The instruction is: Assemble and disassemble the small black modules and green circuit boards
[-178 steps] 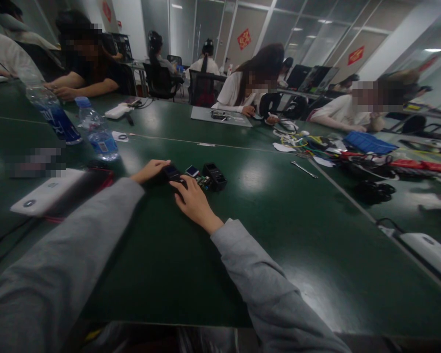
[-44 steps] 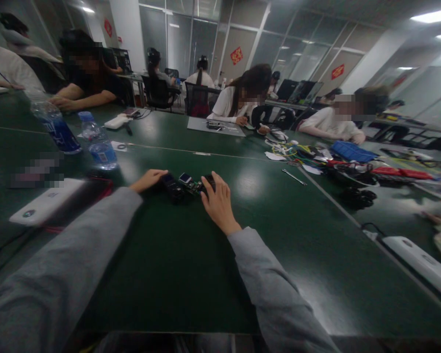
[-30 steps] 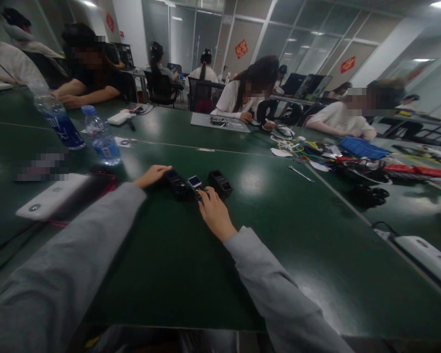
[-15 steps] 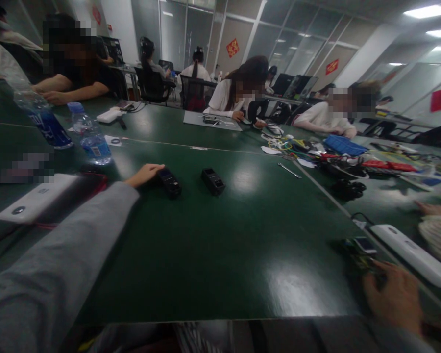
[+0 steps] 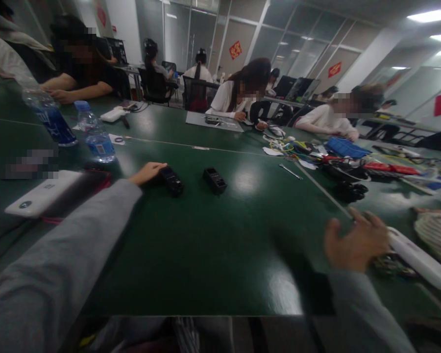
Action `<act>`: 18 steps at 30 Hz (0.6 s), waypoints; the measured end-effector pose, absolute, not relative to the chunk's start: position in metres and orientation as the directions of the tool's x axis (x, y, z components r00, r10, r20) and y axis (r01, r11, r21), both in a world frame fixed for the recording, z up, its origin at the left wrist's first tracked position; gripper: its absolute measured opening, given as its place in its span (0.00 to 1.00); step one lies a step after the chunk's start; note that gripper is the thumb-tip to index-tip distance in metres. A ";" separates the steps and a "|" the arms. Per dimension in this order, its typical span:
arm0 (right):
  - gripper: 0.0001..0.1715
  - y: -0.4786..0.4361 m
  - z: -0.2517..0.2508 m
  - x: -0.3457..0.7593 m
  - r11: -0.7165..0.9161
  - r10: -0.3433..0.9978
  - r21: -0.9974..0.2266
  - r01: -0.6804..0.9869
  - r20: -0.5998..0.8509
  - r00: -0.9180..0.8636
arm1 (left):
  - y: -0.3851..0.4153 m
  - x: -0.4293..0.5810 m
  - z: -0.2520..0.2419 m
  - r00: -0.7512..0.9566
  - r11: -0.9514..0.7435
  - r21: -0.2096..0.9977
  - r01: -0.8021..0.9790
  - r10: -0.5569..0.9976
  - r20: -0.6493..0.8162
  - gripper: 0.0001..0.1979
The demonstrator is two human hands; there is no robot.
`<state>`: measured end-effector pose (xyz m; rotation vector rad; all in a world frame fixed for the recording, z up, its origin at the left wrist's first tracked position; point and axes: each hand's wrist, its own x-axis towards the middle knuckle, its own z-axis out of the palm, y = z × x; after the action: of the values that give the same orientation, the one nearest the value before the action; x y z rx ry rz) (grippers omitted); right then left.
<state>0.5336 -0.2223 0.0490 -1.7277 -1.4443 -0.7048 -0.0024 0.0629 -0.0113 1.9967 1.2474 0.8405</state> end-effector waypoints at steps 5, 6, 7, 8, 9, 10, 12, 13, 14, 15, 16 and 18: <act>0.31 -0.133 0.024 0.372 0.152 0.705 -0.172 0.973 0.709 0.015 | 0.062 -0.004 -0.010 0.352 -0.357 0.774 0.523 0.917 0.185 0.29; 0.31 -0.120 0.021 0.342 0.206 0.733 -0.170 0.964 0.679 -0.037 | 0.062 -0.004 -0.010 0.352 -0.359 0.772 0.525 0.917 0.187 0.29; 0.32 -0.108 0.018 0.316 0.245 0.753 -0.161 0.956 0.653 -0.083 | 0.062 -0.004 -0.010 0.354 -0.361 0.770 0.527 0.916 0.188 0.29; 0.33 -0.098 0.016 0.296 0.274 0.760 -0.140 0.951 0.638 -0.125 | 0.062 -0.004 -0.010 0.358 -0.365 0.767 0.528 0.914 0.189 0.29; 0.33 -0.089 0.015 0.283 0.300 0.764 -0.107 0.948 0.622 -0.171 | 0.063 -0.004 -0.010 0.361 -0.369 0.765 0.528 0.913 0.191 0.29; 0.31 -0.081 0.013 0.275 0.322 0.767 -0.074 0.944 0.604 -0.214 | 0.063 -0.004 -0.010 0.363 -0.373 0.763 0.529 0.911 0.194 0.29; 0.24 -0.069 0.011 0.272 0.355 0.776 -0.029 0.935 0.567 -0.277 | 0.064 -0.003 -0.010 0.373 -0.384 0.757 0.528 0.906 0.199 0.28; 0.22 -0.065 0.010 0.276 0.357 0.782 -0.028 0.934 0.555 -0.282 | 0.064 -0.002 -0.010 0.378 -0.389 0.753 0.531 0.904 0.201 0.28; 0.21 -0.061 0.009 0.281 0.342 0.788 -0.042 0.939 0.556 -0.263 | 0.064 -0.002 -0.010 0.377 -0.389 0.749 0.536 0.904 0.200 0.28; 0.21 -0.058 0.010 0.288 0.310 0.793 -0.065 0.949 0.568 -0.220 | 0.064 -0.002 -0.010 0.375 -0.386 0.745 0.543 0.906 0.196 0.27; 0.22 -0.057 0.011 0.296 0.268 0.797 -0.098 0.958 0.582 -0.163 | 0.064 -0.001 -0.010 0.374 -0.383 0.741 0.551 0.908 0.191 0.27; 0.23 -0.059 0.014 0.311 0.216 0.811 -0.178 0.960 0.580 -0.075 | 0.064 -0.001 -0.009 0.363 -0.369 0.736 0.568 0.915 0.179 0.26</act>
<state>0.3113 -0.0589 0.0136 -1.6326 -1.9229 -0.3368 -0.0013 0.0641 -0.0093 2.0584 1.2796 0.7921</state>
